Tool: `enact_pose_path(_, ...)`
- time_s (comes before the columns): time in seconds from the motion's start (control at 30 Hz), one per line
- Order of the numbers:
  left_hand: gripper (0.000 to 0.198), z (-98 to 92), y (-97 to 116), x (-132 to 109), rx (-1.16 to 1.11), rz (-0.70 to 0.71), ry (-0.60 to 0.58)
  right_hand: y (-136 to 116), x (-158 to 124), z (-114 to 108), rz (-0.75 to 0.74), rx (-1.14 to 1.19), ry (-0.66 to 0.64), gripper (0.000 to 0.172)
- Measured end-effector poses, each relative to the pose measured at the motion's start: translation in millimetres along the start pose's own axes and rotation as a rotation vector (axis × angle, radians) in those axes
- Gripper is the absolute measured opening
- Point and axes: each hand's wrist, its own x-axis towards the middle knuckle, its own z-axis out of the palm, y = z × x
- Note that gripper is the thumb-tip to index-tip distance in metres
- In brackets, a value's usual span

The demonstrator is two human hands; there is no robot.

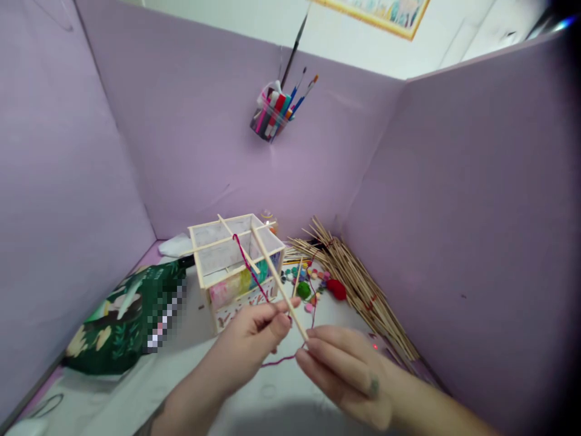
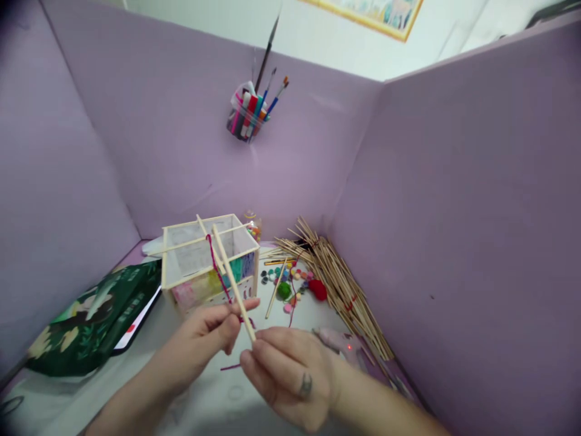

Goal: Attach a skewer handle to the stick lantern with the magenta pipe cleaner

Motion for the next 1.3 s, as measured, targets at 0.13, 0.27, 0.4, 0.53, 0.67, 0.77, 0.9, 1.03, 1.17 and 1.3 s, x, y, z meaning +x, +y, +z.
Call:
enact_pose_path(0.13,0.055,12.0,-3.5,2.1,-0.245,-0.079,0.011,12.5,-10.4,22.3,-0.344,-0.25,-0.086,0.04)
enact_pose_path(0.27,0.043,6.2,-1.9,7.2,0.123,-0.035,0.121,26.3,-5.4,24.3,-0.135,-0.197,0.183,0.036)
enact_pose_path(0.4,0.039,5.5,-3.3,10.6,0.406,-0.048,0.094,24.3,30.3,17.4,0.322,0.265,0.264,0.02)
enact_pose_path(0.53,0.039,7.8,-8.7,9.5,0.55,0.02,0.097,19.7,59.6,17.8,0.497,0.597,0.353,0.019)
enact_pose_path(0.67,0.022,-1.4,-6.3,7.8,0.527,0.024,0.07,23.6,61.4,24.2,0.569,0.64,0.374,0.023)
enact_pose_path(0.77,0.034,-10.6,-1.1,8.7,0.515,0.0,0.054,30.4,56.9,27.5,0.585,0.754,0.348,0.019)
enact_pose_path(0.9,0.029,-17.7,-0.6,11.4,0.563,0.034,-0.001,37.5,54.7,25.4,0.601,0.864,0.363,0.016)
enact_pose_path(1.03,0.029,-18.7,-5.7,12.4,0.574,0.042,-0.034,41.6,56.6,15.5,0.629,0.909,0.451,0.017)
enact_pose_path(1.17,0.031,-14.8,-7.3,13.4,0.571,0.025,-0.031,45.8,57.7,-1.9,0.627,0.912,0.548,0.018)
enact_pose_path(1.3,0.034,-14.7,-5.4,14.2,0.561,-0.003,-0.011,50.1,41.3,-33.7,0.576,0.722,0.369,0.036)
